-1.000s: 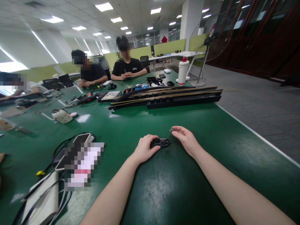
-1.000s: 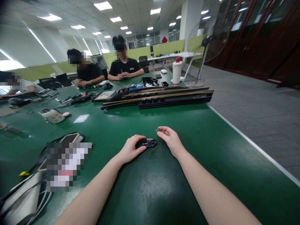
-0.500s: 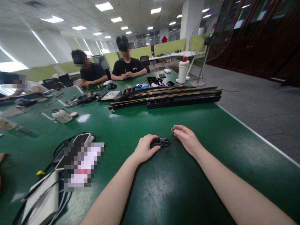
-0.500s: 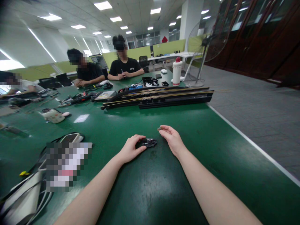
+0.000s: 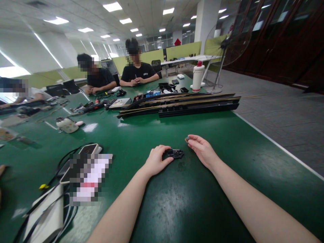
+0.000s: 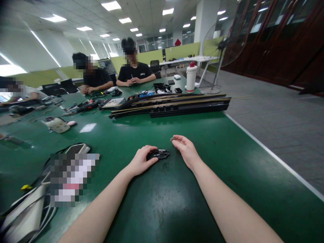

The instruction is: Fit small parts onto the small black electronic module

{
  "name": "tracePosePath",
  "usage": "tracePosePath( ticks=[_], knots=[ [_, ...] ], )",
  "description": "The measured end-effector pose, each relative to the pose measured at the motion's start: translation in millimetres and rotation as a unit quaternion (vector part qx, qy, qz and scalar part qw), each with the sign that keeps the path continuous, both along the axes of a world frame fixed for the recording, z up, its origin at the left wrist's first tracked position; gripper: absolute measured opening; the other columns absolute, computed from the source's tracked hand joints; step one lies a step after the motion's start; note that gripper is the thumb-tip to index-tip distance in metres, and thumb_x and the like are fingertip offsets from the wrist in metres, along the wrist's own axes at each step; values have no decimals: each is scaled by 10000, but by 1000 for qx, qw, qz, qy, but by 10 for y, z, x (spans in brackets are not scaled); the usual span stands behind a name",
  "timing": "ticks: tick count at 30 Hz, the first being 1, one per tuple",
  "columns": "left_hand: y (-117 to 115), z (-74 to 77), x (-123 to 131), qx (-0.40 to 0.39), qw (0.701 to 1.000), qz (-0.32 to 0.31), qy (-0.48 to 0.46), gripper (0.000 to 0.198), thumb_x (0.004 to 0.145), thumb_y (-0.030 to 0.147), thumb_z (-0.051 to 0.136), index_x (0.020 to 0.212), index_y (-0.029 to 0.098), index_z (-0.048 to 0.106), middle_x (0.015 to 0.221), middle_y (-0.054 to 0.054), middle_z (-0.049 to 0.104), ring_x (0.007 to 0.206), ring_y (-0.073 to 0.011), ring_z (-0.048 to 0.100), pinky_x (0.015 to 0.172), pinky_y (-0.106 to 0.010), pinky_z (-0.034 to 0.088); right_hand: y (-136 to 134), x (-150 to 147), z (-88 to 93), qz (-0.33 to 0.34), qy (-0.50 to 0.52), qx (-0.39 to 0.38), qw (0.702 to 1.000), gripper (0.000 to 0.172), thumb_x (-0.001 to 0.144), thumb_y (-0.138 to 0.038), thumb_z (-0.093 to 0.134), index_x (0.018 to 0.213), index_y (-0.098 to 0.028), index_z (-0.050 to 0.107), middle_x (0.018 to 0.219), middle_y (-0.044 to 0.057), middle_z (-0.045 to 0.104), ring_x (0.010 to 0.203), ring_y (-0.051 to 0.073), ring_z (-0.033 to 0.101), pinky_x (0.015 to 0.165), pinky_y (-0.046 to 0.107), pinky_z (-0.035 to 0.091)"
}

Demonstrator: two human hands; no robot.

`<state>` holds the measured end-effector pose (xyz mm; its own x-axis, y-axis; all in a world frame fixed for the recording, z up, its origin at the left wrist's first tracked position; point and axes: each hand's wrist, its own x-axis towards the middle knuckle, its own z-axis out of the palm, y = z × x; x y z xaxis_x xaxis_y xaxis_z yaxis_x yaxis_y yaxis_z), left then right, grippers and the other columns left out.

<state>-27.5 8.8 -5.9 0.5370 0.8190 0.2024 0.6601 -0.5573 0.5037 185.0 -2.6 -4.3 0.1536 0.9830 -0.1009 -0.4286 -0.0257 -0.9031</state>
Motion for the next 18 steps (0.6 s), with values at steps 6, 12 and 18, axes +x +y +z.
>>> tracePosePath(
  ticks=[6,12,18],
  knots=[
    [-2,1,3,0,1000,-1,0,363,792,292,637,1132,224,531,1098,-43,605,1030,-232,539,879,-370,407,3,0,0,3,-6,3,1000,302,566,-289,775,835,-228,651,849,2,694,893,167,627,847,318,439],
    [3,3,4,-1,1000,-1,0,360,793,291,634,1133,226,535,1095,-44,608,1028,-232,542,878,-371,412,12,-6,-27,4,-15,9,1000,303,570,-298,781,837,-224,660,855,5,702,901,168,634,899,335,425],
    [6,-7,2,1,1000,2,1,358,796,302,627,1136,231,538,1098,-46,608,1026,-234,543,881,-379,410,10,-9,-51,19,-56,18,998,314,591,-351,772,857,-222,667,895,30,719,937,194,640,940,375,410]
  ],
)
